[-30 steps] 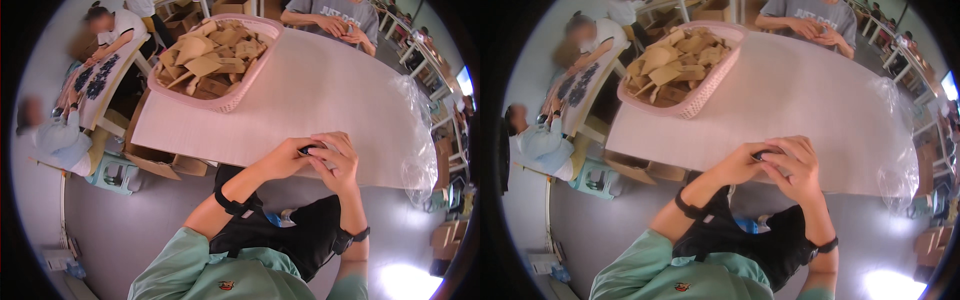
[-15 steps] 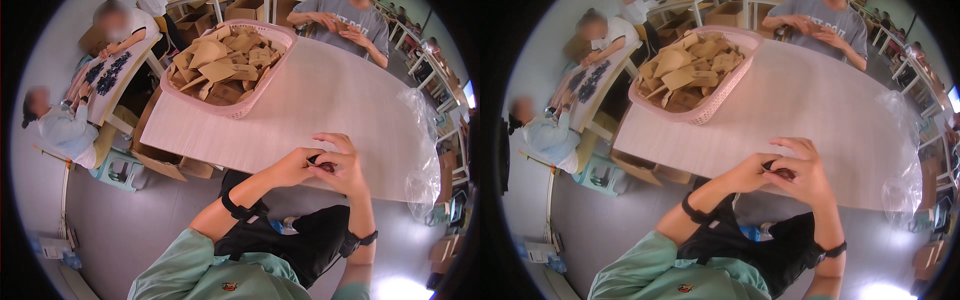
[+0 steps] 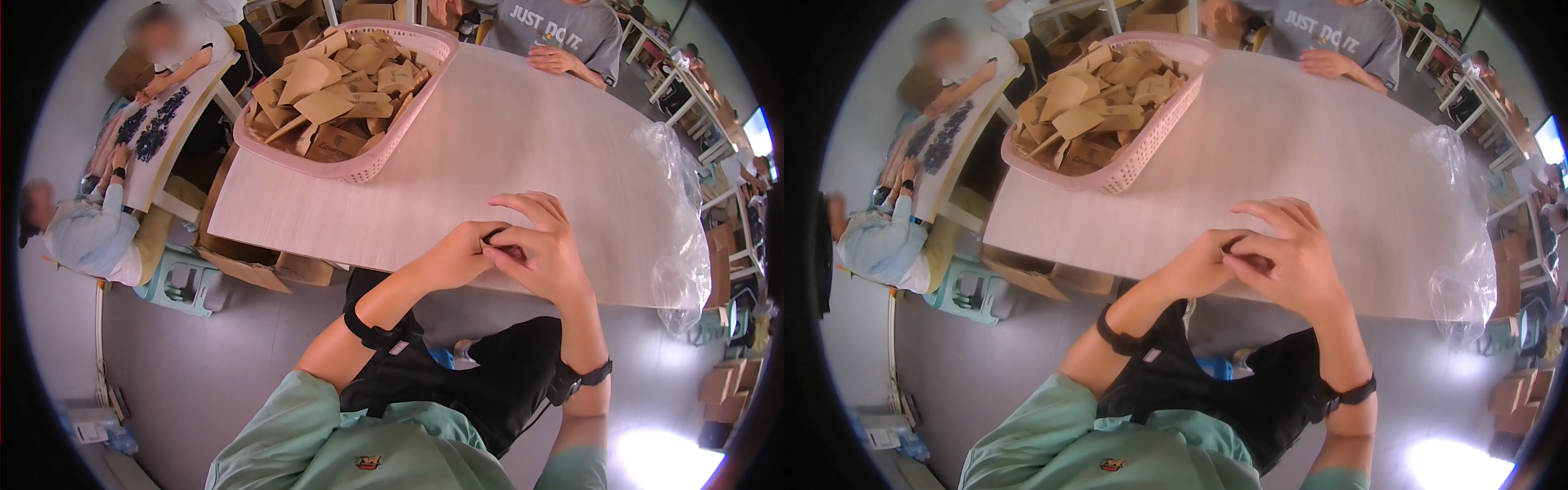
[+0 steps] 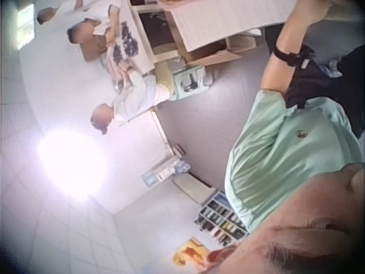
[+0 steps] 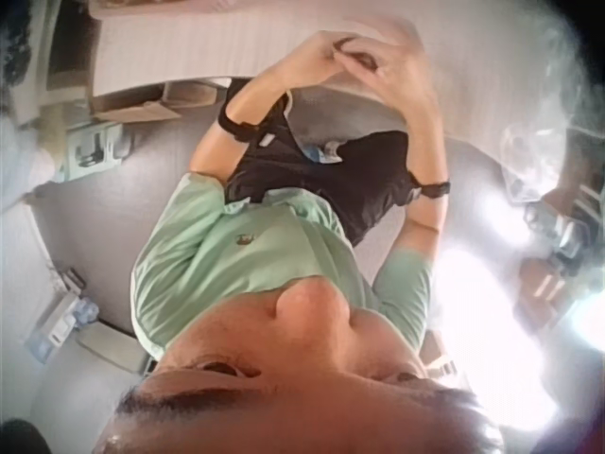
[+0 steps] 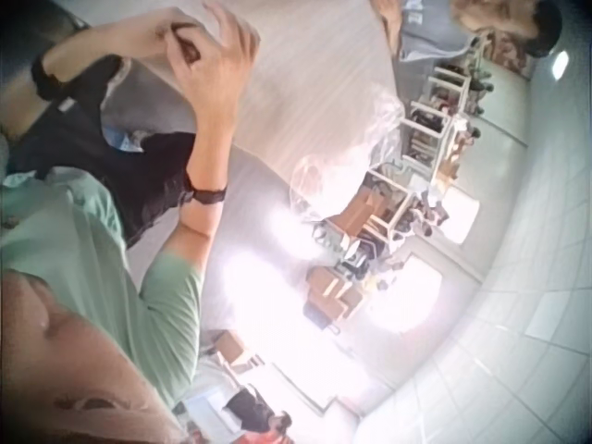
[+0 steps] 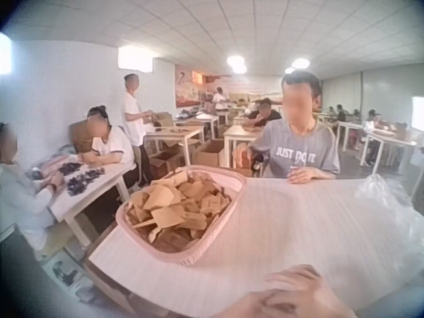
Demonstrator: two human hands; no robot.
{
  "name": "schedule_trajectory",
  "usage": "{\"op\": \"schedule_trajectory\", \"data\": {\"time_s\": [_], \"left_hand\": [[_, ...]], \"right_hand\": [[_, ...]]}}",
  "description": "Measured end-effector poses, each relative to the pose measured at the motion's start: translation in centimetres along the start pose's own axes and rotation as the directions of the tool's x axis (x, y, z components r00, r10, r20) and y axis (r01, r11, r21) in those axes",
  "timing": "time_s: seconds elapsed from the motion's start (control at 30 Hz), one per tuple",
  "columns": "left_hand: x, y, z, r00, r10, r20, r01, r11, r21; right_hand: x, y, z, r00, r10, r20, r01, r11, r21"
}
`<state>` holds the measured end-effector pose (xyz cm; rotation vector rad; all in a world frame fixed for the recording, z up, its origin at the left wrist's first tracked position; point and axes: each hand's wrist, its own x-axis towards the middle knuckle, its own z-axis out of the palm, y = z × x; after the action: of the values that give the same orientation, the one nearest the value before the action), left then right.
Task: Folding cardboard boxes and preparing components on an assembly line workspace.
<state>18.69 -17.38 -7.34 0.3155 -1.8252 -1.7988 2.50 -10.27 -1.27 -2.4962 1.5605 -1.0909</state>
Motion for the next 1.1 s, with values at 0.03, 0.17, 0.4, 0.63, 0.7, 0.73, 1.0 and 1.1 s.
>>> {"op": "schedule_trajectory", "data": {"time_s": [0.03,0.17,0.4,0.63,0.7,0.73,1.0,1.1], "left_hand": [[0.1,-0.1,0.1,1.000,-0.001,-0.016,0.001,1.000,-0.003],[0.0,-1.0,0.3,0.999,0.020,0.044,-0.019,1.000,-0.022],[-0.4,-1.8,0.9,0.948,0.181,-0.262,-0.112,0.960,0.256],[-0.1,-1.9,0.2,0.970,0.135,-0.202,-0.123,0.990,0.071],[0.1,-2.0,0.3,0.970,0.138,-0.199,-0.136,0.990,0.024],[0.1,-2.0,0.3,0.973,0.121,-0.198,-0.126,0.992,-0.015],[-0.2,-1.1,0.3,0.982,0.005,-0.191,-0.028,0.993,-0.113],[-0.1,-1.0,0.3,0.982,-0.033,-0.187,0.001,0.986,-0.168]], "right_hand": [[0.0,-0.2,-0.1,1.000,0.006,0.001,-0.006,1.000,-0.005],[-0.1,-1.3,-0.4,0.997,0.044,-0.061,-0.046,0.998,-0.030],[-1.4,-2.5,2.8,0.839,0.517,-0.169,-0.461,0.841,0.282],[-1.7,-0.4,3.0,0.785,0.617,-0.050,-0.511,0.691,0.511],[-1.6,-0.3,3.2,0.692,0.709,0.139,-0.520,0.356,0.776],[-1.5,-0.4,3.3,0.691,0.710,0.138,-0.521,0.357,0.775],[-1.4,-0.9,5.0,0.632,0.750,0.194,-0.454,0.155,0.878],[-1.2,-1.0,6.0,0.644,0.759,0.101,-0.376,0.198,0.905]]}}
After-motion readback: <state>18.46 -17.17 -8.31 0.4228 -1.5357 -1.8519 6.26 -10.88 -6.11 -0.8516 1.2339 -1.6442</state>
